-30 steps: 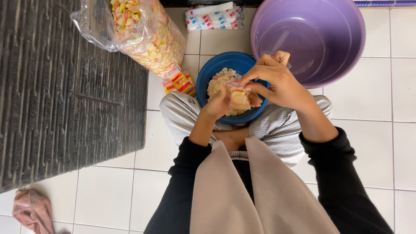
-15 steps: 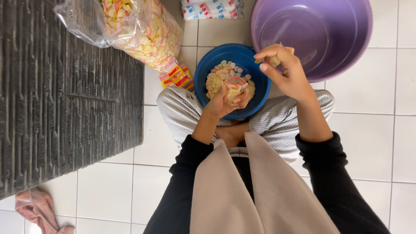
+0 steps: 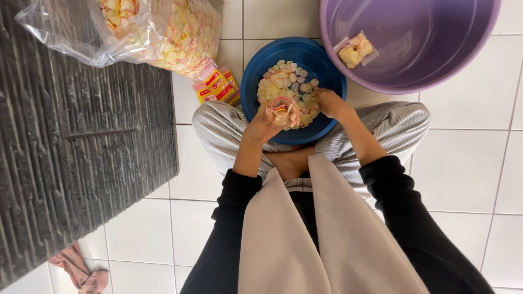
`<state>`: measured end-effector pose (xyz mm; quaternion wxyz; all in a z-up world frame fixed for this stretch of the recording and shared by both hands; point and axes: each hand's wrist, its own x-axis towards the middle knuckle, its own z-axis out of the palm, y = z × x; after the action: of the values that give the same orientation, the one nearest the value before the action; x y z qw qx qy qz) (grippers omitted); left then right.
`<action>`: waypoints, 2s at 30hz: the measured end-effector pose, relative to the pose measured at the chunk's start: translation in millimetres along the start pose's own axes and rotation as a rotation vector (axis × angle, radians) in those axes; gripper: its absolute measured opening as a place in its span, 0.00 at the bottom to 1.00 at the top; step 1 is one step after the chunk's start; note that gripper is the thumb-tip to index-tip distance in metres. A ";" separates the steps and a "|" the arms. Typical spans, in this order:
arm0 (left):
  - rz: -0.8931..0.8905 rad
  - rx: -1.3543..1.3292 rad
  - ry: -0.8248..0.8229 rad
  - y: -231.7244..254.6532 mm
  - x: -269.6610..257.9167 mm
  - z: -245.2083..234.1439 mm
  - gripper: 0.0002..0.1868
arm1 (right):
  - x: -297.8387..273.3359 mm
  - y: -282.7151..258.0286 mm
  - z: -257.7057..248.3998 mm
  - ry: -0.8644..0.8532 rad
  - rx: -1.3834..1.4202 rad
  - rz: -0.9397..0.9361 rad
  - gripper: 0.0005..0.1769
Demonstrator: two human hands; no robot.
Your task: Fill small plastic bags with crackers from a bowl
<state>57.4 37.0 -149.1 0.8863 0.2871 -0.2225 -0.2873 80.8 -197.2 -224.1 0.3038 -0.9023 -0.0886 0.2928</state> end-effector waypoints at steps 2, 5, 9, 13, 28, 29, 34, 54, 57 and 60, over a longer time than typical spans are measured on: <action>-0.013 -0.041 0.014 1.7 -0.1 -3.2 0.41 | 14.4 20.4 24.8 0.071 -0.129 -0.022 0.19; -0.033 -0.065 0.030 3.5 0.9 -9.3 0.43 | 40.8 63.2 62.1 0.215 -0.471 -0.088 0.18; -0.059 -0.057 0.042 2.1 4.3 -14.7 0.44 | 59.7 90.5 82.1 0.312 -0.783 -0.142 0.15; -0.058 -0.073 0.031 -0.8 7.3 -15.5 0.44 | 54.5 88.9 82.5 0.409 -0.846 -0.111 0.04; -0.069 -0.080 0.038 -15.1 0.0 -25.7 0.44 | 6.0 23.5 1.4 0.124 -0.086 0.006 0.06; -0.067 -0.099 0.020 -16.9 -1.4 -28.8 0.43 | -4.4 10.5 -10.2 0.149 0.060 -0.020 0.08; -0.033 -0.140 -0.031 -21.8 -4.9 -30.6 0.40 | -44.3 -31.0 -52.7 0.307 0.357 -0.185 0.10; 0.040 -0.141 -0.082 -22.4 12.8 31.3 0.37 | -172.4 -209.2 -153.9 0.514 0.143 -0.859 0.03; 0.056 -0.163 -0.121 -21.9 16.0 31.1 0.40 | -175.0 -206.5 -155.0 0.537 0.172 -0.851 0.05; 0.070 -0.145 -0.101 -17.6 11.7 33.7 0.39 | -184.4 -218.2 -156.2 0.565 0.239 -0.819 0.04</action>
<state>40.4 5.0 -132.8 0.9020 0.1994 -0.2552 -0.2855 25.8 -162.5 94.9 0.5066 -0.7966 -0.3151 -0.0975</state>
